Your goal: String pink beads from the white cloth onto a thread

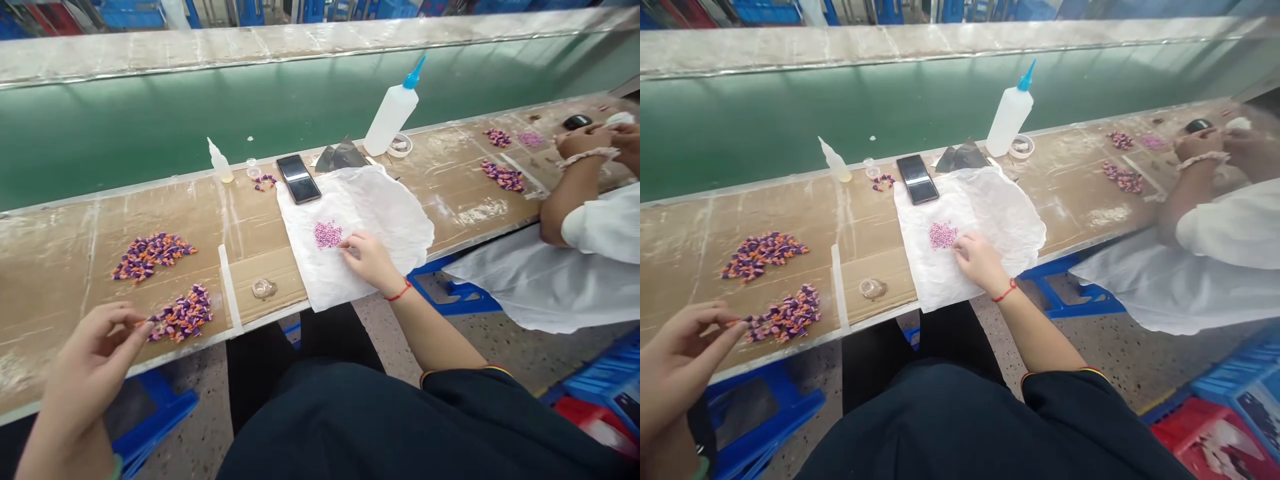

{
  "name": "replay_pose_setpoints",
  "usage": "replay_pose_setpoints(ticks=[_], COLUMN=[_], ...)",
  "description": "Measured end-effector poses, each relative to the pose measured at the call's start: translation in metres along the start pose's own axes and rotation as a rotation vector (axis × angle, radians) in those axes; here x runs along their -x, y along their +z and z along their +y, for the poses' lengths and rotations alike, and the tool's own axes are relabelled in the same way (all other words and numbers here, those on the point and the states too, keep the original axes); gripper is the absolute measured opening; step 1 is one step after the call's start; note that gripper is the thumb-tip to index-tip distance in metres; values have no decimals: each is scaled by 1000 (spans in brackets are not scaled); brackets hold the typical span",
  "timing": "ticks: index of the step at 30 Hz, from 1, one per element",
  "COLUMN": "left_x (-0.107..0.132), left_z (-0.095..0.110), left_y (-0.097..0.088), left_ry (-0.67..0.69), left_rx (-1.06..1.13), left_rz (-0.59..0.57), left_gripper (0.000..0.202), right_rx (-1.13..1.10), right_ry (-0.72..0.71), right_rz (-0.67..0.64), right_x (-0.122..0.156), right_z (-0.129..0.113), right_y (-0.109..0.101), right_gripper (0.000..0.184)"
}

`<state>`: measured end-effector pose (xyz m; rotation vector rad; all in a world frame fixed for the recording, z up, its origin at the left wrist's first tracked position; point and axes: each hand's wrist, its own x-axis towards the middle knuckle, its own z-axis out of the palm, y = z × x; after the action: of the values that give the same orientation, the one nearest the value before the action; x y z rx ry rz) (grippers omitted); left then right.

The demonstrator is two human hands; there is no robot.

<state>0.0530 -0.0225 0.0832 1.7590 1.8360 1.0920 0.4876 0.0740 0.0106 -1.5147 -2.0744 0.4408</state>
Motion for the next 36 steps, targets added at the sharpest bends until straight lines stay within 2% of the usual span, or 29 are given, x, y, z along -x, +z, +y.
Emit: replay_pose_setpoints(ticks=[6,12,19,24,31,36], left_x=[21,38,51,54,56,55], left_z=[24,25,38,45,48,53], left_y=[25,55,89,96,100,100], left_ry=[-58,-171,-245,-269,-304,-282], left_rx=[153,337,560,604,622,628], left_rz=[-111,-284,-292,-404,-402,-397], left_gripper=[14,9,17,20,25,25], right_rx=[11,-43,-76,-56,55,89], right_ry=[20,-8,7,-43,-103,-112], right_rz=[19,-12,-27,-84,-119,-117], right_x=[-7,-4,-2,0,-5,-5], right_z=[7,8,14,6,2,3], right_y=[9,6,-6,-5,-1,0], right_gripper=[8,13,13,10,13,14])
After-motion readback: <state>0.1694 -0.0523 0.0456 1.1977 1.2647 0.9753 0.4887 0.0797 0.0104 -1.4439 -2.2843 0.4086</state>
